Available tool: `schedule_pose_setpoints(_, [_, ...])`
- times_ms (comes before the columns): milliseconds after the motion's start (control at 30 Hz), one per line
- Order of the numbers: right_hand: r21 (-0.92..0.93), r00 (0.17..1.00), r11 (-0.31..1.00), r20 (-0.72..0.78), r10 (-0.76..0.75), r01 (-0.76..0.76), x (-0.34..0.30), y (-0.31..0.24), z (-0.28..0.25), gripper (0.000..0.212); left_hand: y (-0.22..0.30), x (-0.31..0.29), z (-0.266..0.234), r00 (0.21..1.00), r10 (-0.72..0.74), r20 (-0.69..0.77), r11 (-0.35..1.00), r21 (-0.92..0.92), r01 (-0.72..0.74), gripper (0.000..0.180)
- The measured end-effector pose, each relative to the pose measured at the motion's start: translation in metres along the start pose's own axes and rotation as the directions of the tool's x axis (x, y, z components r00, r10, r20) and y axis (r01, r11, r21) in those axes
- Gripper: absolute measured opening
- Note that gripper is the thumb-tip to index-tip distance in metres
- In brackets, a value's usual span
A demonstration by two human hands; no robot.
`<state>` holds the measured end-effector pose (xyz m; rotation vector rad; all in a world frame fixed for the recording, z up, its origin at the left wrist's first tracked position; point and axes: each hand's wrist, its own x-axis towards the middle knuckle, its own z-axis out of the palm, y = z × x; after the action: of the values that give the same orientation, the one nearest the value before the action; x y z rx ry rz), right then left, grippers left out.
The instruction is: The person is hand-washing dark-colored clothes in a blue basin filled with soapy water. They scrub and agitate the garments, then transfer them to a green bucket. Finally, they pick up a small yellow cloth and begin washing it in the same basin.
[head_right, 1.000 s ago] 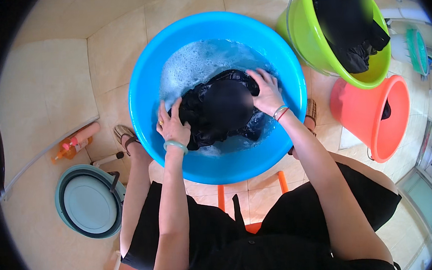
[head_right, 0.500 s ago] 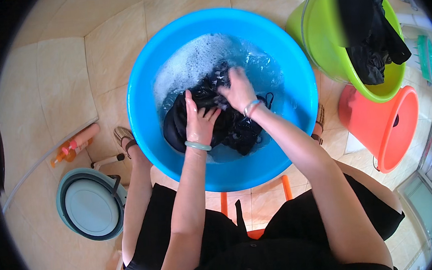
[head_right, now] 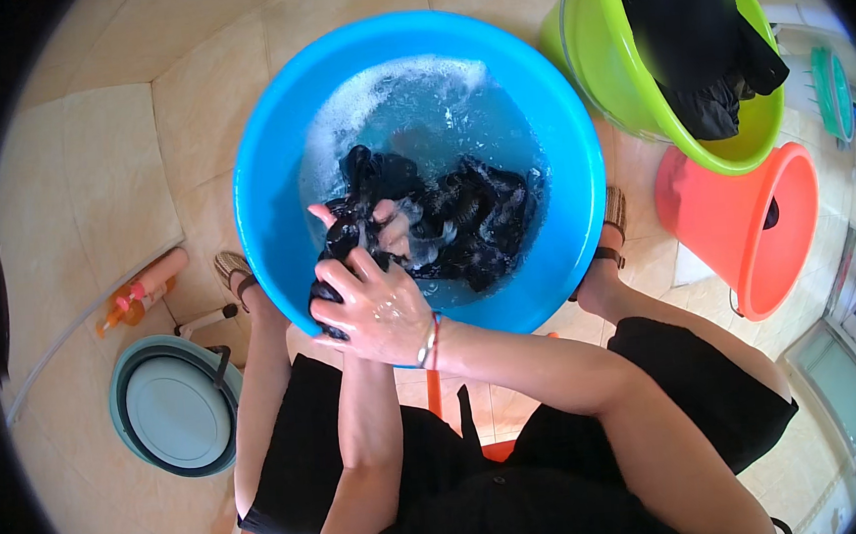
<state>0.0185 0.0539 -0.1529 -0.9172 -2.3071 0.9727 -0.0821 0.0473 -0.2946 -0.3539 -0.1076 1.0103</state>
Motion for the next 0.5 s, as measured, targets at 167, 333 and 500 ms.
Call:
schedule_pose_setpoints(167, [0.003, 0.960, 1.000, -0.281, -0.008, 0.009, 0.017, 0.030, 0.011, 0.023, -0.060, 0.018, 0.069, 0.476, 0.684, -0.553, 0.729, 0.499, -0.469, 0.062])
schedule_pose_setpoints(333, [0.177, 0.946, 0.964, -0.220, 0.237, -0.201, 0.042, 0.079, 0.021, 0.018, -0.045, -0.003, 0.018, 0.421, 0.772, -0.475, 0.634, 0.538, -0.556, 0.064])
schedule_pose_setpoints(500, [-0.247, 0.899, 0.865, -0.107, 0.425, -0.438, 0.000, 0.184, 0.008, 0.024, -0.043, 0.026, 0.050, 0.367, 0.718, -0.592, 0.682, 0.704, -0.200, 0.057])
